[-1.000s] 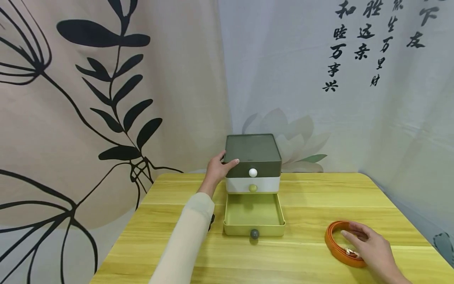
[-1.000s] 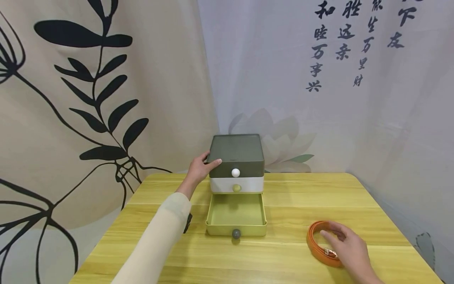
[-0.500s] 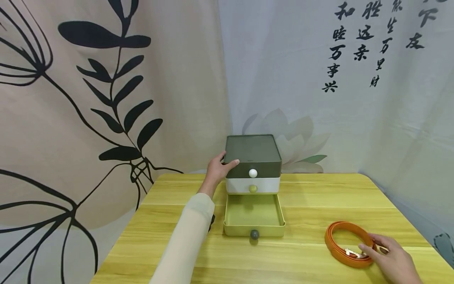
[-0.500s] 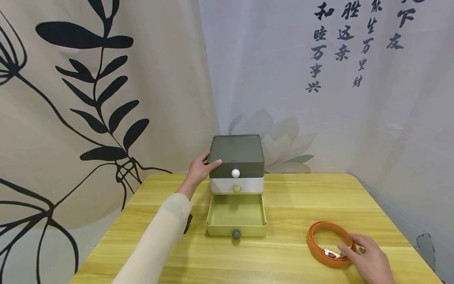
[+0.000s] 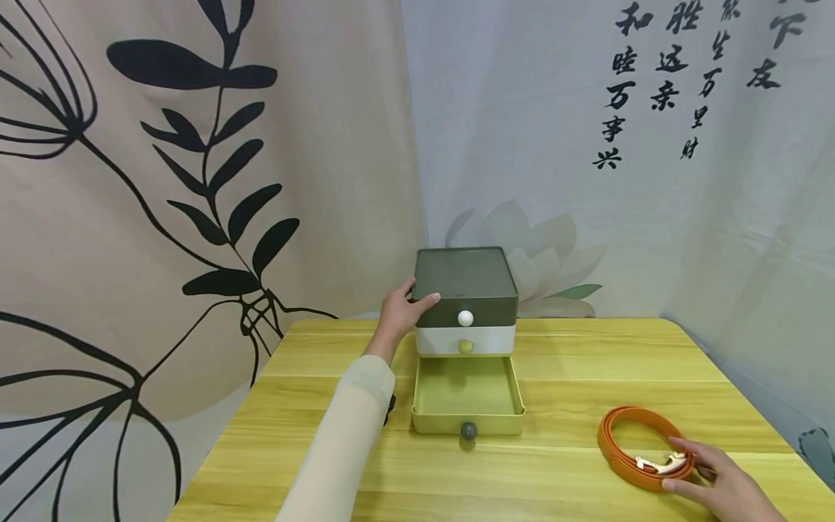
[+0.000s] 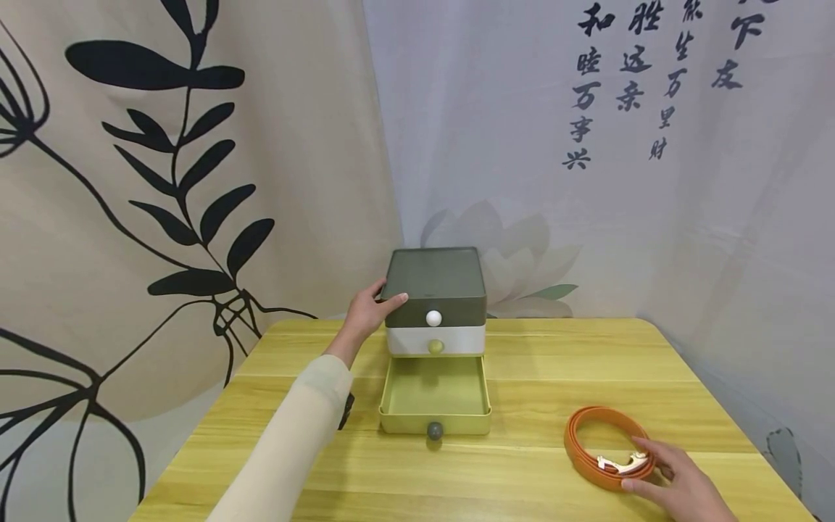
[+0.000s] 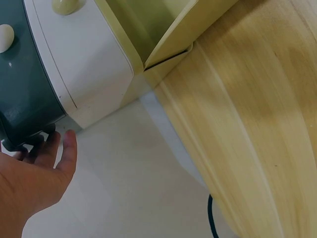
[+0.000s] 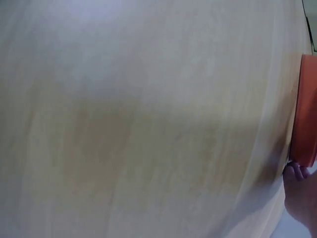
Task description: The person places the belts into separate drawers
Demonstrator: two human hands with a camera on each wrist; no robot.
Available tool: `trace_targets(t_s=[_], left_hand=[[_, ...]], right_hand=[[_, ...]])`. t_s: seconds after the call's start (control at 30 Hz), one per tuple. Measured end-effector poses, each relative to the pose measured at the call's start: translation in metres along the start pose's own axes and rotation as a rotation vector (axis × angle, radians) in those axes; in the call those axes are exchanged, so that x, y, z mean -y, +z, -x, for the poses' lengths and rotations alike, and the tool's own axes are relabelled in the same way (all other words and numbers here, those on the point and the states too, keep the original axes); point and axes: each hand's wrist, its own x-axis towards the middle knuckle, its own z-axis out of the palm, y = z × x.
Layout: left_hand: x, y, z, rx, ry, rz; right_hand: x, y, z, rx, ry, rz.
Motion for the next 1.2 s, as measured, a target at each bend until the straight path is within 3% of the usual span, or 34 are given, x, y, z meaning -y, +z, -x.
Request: trace_targets(t_s=[0.37, 0.7, 1.2], left_hand=[[-0.001, 0.0, 0.001, -0.004, -0.002, 0.001], [-0.001, 0.0, 0.0, 0.0, -0.003, -0.004], [0.0, 0.0, -0.001, 0.002, 0.001, -0.001]], right_hand=[[-0.005, 0.002, -0.004, -0.059, -0.023, 0.146], [0.001, 0.004, -0.005, -0.106, -0.028, 0.213], [0.005, 0.007, -0.009, -0.142, -0.005, 0.191]])
